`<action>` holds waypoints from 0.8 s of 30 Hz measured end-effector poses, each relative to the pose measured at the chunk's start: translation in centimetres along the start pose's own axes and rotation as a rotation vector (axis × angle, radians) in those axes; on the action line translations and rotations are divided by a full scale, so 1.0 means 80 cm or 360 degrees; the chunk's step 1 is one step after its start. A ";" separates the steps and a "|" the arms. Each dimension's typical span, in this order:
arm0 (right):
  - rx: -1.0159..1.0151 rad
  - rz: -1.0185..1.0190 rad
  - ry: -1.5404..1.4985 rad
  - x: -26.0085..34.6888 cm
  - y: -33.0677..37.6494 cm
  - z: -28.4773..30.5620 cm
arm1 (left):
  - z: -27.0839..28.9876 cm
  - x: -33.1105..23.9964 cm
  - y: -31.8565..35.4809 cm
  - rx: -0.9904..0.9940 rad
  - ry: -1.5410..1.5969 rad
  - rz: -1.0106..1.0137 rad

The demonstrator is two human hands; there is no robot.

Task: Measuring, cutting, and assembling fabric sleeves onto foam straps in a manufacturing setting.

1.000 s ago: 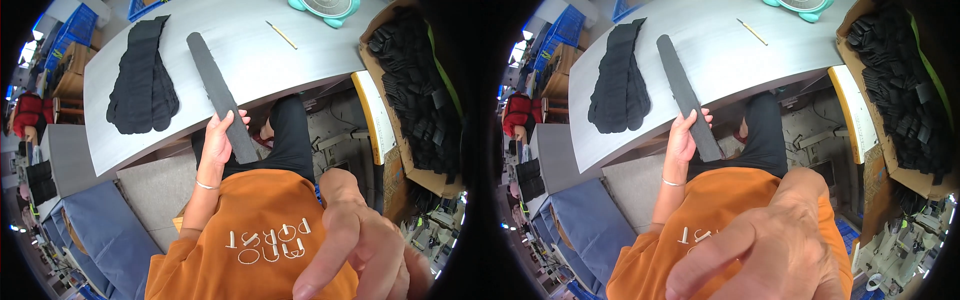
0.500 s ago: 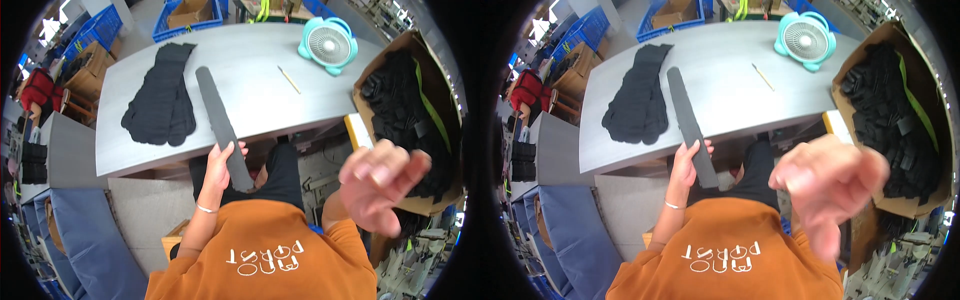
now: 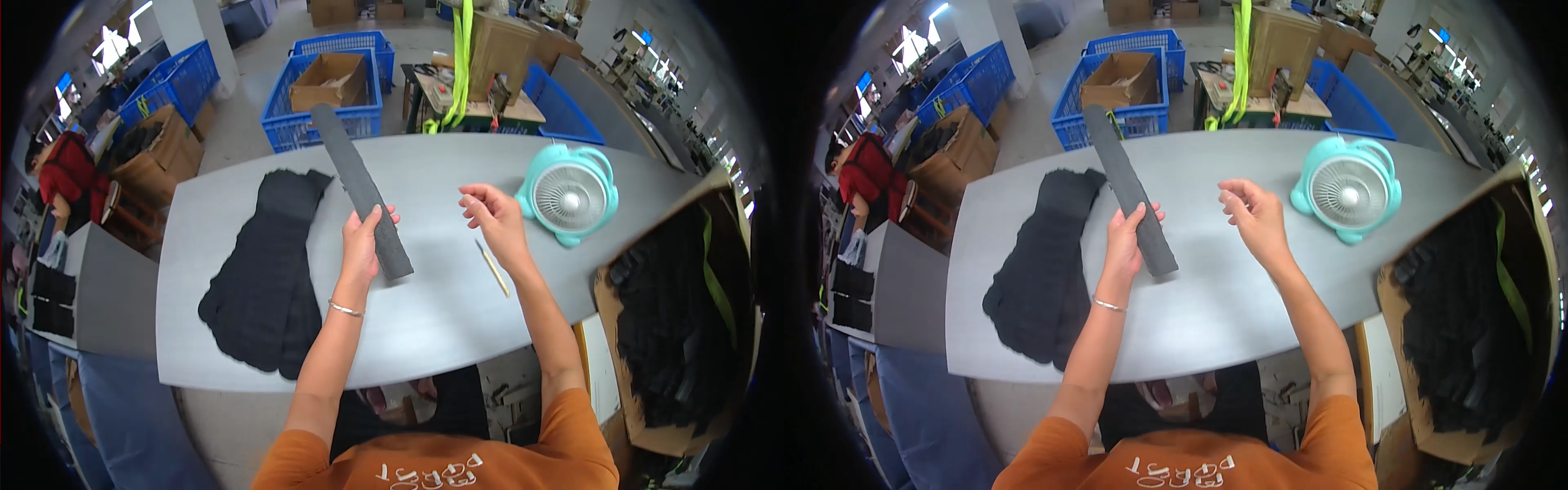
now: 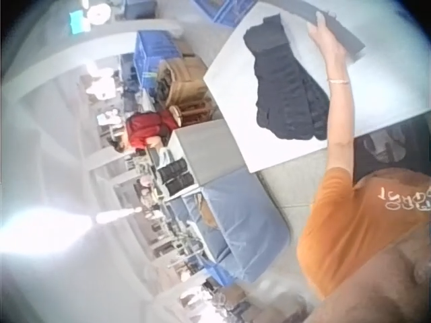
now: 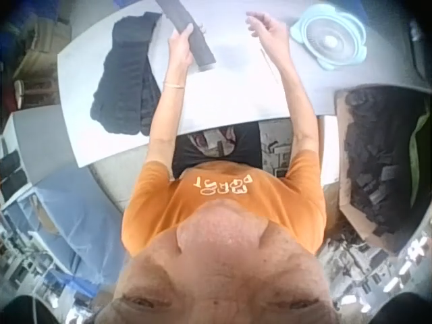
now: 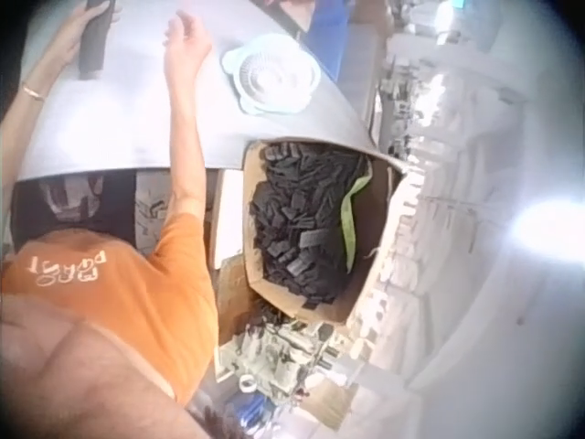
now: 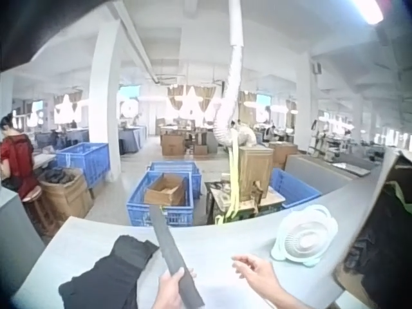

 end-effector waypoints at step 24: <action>0.0031 0.0275 0.1208 -0.332 -0.555 -0.089 | 0.039 -0.016 -0.293 -0.0231 0.0296 -0.0017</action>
Point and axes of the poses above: each hand's wrist, its own y-axis away from the middle knuckle, its own z-axis out of the back of the hand, x = y × z, the point moved 2 cm from there along -y, towards the middle knuckle, and after that the axes turned 10 degrees about z, right-handed, at the moved point
